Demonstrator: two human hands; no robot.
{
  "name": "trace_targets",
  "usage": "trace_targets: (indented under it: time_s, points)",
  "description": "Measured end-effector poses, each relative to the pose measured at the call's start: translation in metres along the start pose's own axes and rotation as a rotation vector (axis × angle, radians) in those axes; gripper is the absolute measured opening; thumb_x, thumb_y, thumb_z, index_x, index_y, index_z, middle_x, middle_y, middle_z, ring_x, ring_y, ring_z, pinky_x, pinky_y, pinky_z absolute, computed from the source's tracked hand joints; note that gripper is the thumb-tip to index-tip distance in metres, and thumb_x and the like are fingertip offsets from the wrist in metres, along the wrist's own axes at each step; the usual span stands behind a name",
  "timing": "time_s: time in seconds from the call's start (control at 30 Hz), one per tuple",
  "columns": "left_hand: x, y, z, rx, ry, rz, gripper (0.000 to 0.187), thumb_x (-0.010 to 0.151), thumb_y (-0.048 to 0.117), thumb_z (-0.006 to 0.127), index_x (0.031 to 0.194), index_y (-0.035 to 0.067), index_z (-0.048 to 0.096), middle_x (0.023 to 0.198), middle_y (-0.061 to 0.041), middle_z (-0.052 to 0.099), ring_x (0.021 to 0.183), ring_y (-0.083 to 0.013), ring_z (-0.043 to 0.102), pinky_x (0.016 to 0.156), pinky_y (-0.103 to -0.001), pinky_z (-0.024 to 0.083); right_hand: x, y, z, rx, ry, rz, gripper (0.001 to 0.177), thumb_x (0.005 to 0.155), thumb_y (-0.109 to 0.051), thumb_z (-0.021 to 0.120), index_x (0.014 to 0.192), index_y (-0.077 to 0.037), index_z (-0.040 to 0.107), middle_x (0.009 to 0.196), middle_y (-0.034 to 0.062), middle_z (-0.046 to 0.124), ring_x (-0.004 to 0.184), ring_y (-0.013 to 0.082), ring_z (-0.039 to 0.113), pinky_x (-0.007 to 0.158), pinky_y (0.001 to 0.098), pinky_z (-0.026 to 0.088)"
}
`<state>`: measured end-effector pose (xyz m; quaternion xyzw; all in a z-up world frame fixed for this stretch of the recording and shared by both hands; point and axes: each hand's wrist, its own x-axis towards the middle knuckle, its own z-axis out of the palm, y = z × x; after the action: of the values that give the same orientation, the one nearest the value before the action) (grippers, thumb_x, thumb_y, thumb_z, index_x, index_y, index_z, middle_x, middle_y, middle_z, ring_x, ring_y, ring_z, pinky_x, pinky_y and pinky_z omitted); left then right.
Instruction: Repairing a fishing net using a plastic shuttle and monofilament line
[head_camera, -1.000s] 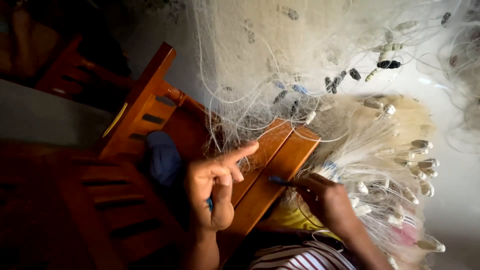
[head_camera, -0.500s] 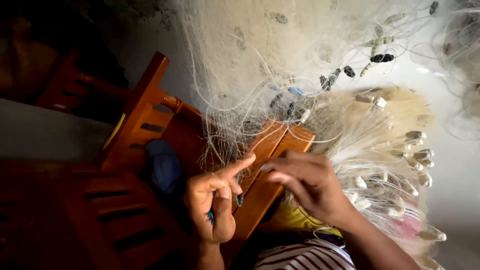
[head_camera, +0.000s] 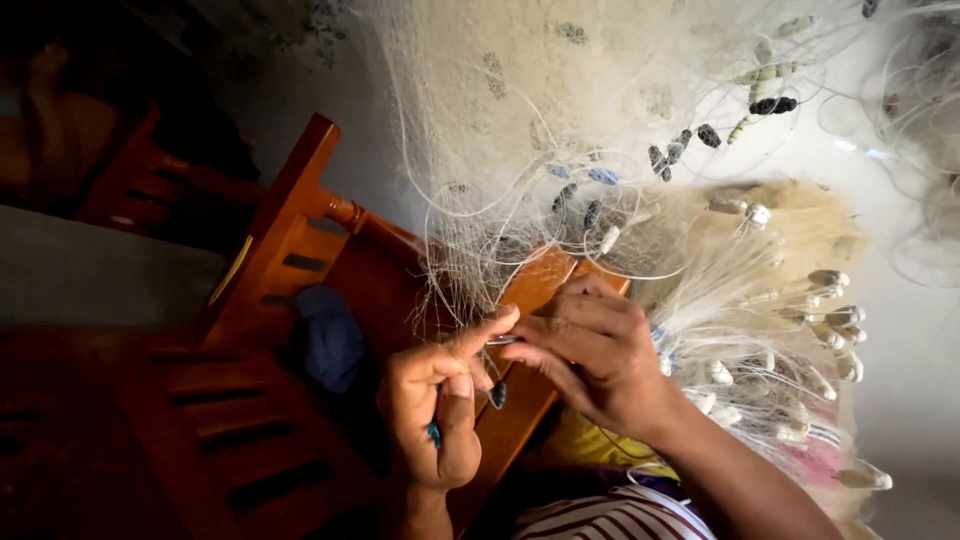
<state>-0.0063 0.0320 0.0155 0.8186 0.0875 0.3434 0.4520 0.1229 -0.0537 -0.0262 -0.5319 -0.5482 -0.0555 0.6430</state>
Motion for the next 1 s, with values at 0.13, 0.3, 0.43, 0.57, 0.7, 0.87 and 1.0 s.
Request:
trace_targets:
  time_s: [0.13, 0.3, 0.43, 0.57, 0.7, 0.87, 1.0]
  points:
    - [0.006, 0.001, 0.003, -0.011, -0.01, 0.006, 0.017, 0.097, 0.018, 0.035, 0.087, 0.004, 0.036, 0.107, -0.031, 0.064, 0.08, -0.0273, 0.063, 0.073, -0.03, 0.054, -0.006, 0.007, 0.004, 0.01, 0.056, -0.005, 0.02, 0.085, -0.012, 0.069, 0.1, 0.002, 0.065, 0.069, 0.0053, 0.058, 0.055, 0.0161, 0.049, 0.066, 0.0314, 0.041]
    - [0.011, 0.002, 0.005, -0.059, -0.025, 0.001, 0.015, 0.094, 0.007, 0.031, 0.083, 0.0, 0.039, 0.106, -0.038, 0.061, 0.105, -0.039, 0.066, 0.089, -0.039, 0.055, -0.011, 0.016, 0.007, -0.04, 0.054, -0.017, 0.02, 0.088, -0.011, 0.066, 0.104, 0.001, 0.063, 0.068, 0.0042, 0.051, 0.056, 0.017, 0.046, 0.069, 0.0334, 0.041]
    - [0.012, -0.002, 0.005, 0.017, -0.037, -0.005, 0.021, 0.097, 0.019, 0.034, 0.085, 0.002, 0.039, 0.108, -0.03, 0.065, 0.097, -0.0328, 0.07, 0.075, -0.029, 0.054, -0.009, 0.017, 0.005, -0.115, 0.055, -0.059, 0.019, 0.089, -0.008, 0.065, 0.104, 0.002, 0.061, 0.067, 0.0034, 0.047, 0.055, 0.0173, 0.04, 0.066, 0.0343, 0.039]
    - [0.004, -0.017, 0.01, -0.277, 0.045, -0.109, 0.024, 0.099, 0.03, 0.043, 0.096, 0.007, 0.037, 0.072, -0.025, 0.06, 0.099, -0.0391, 0.068, 0.073, -0.027, 0.048, -0.018, 0.017, 0.008, -0.088, 0.103, 0.027, 0.019, 0.094, -0.016, 0.053, 0.094, 0.001, 0.061, 0.062, 0.0041, 0.046, 0.053, 0.0164, 0.039, 0.057, 0.0317, 0.035]
    - [0.016, -0.015, 0.0, -0.391, 0.039, -0.207, 0.025, 0.096, 0.032, 0.048, 0.095, 0.011, 0.036, 0.099, -0.045, 0.06, 0.072, -0.0187, 0.064, 0.05, -0.017, 0.033, -0.047, 0.009, 0.006, 0.067, 0.188, 0.243, 0.023, 0.097, -0.017, 0.045, 0.092, -0.001, 0.061, 0.086, 0.0115, 0.066, 0.078, 0.0235, 0.064, 0.074, 0.033, 0.052]
    - [0.015, -0.022, 0.003, -0.454, 0.017, -0.219, 0.029, 0.095, 0.037, 0.053, 0.097, 0.012, 0.04, 0.095, -0.046, 0.059, 0.08, -0.0235, 0.067, 0.05, -0.015, 0.033, -0.045, -0.016, 0.007, 0.298, 0.056, 0.495, 0.013, 0.084, -0.015, 0.064, 0.089, -0.005, 0.071, 0.08, 0.0062, 0.071, 0.069, 0.0143, 0.067, 0.064, 0.0232, 0.052]
    - [0.014, -0.008, 0.003, -0.306, -0.06, -0.178, 0.026, 0.101, 0.038, 0.039, 0.101, 0.013, 0.035, 0.121, -0.037, 0.056, 0.068, -0.0127, 0.059, 0.053, -0.016, 0.039, -0.034, -0.009, 0.001, 0.302, 0.09, 0.441, 0.008, 0.081, -0.015, 0.069, 0.085, -0.009, 0.071, 0.084, 0.0061, 0.073, 0.069, 0.0122, 0.071, 0.062, 0.0209, 0.056]
